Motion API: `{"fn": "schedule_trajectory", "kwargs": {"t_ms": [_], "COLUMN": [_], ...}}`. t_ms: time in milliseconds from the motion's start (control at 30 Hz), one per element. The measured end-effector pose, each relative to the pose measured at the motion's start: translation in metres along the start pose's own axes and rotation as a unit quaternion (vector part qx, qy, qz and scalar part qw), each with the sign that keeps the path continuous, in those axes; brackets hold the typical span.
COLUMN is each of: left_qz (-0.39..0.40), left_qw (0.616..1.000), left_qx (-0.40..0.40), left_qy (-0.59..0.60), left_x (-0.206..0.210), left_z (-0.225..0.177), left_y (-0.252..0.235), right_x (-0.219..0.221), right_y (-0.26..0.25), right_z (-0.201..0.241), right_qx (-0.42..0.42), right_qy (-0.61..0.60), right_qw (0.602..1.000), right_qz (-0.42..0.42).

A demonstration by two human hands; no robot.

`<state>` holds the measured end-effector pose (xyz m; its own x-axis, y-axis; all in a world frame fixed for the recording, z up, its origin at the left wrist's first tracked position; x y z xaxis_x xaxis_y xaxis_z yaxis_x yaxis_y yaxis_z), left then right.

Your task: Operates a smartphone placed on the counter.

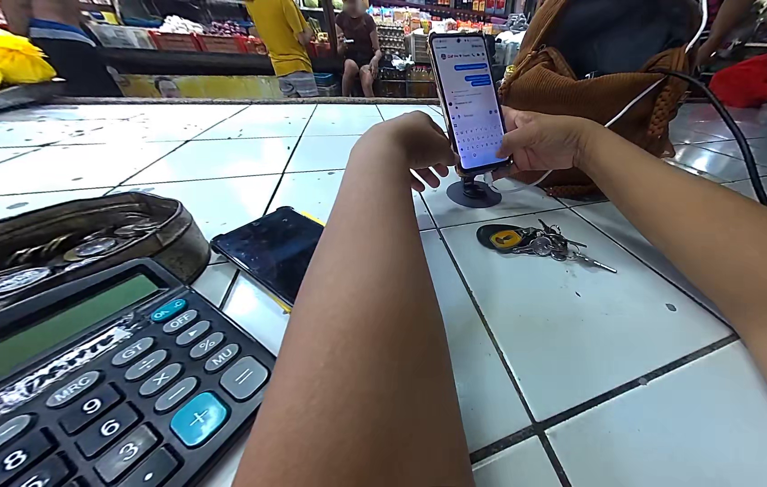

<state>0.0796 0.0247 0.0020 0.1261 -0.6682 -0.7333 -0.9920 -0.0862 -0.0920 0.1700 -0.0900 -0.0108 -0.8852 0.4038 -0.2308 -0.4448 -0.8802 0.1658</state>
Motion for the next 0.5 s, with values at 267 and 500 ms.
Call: {"fn": "schedule_trajectory", "kwargs": {"t_ms": [267,500], "left_qz": [-0.012,-0.029], "left_qw": [0.997,0.985], "left_qx": [0.021,0.039], "left_qy": [0.069,0.163], "left_x": [0.003,0.002], "left_z": [-0.006,-0.010], "left_y": [-0.001,-0.001], "right_x": [-0.001,-0.003], "right_y": [-0.005,-0.006], "right_z": [0.001,0.005], "right_qx": [0.001,-0.013], "right_qy": [-0.019,-0.056], "right_qw": [0.997,0.984], "right_qz": [-0.080,-0.168]}}
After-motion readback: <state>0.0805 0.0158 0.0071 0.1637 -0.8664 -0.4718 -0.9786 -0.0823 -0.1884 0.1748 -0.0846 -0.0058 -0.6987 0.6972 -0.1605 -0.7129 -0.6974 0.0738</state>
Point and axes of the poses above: each hand's wrist, its own y-axis away from the middle knuckle, its own x-axis out of the palm, z = x × y, the point moved 9 cm from there along -y, towards the middle knuckle, and after that the axes turned 12 degrees about x, right-handed, at the moved point
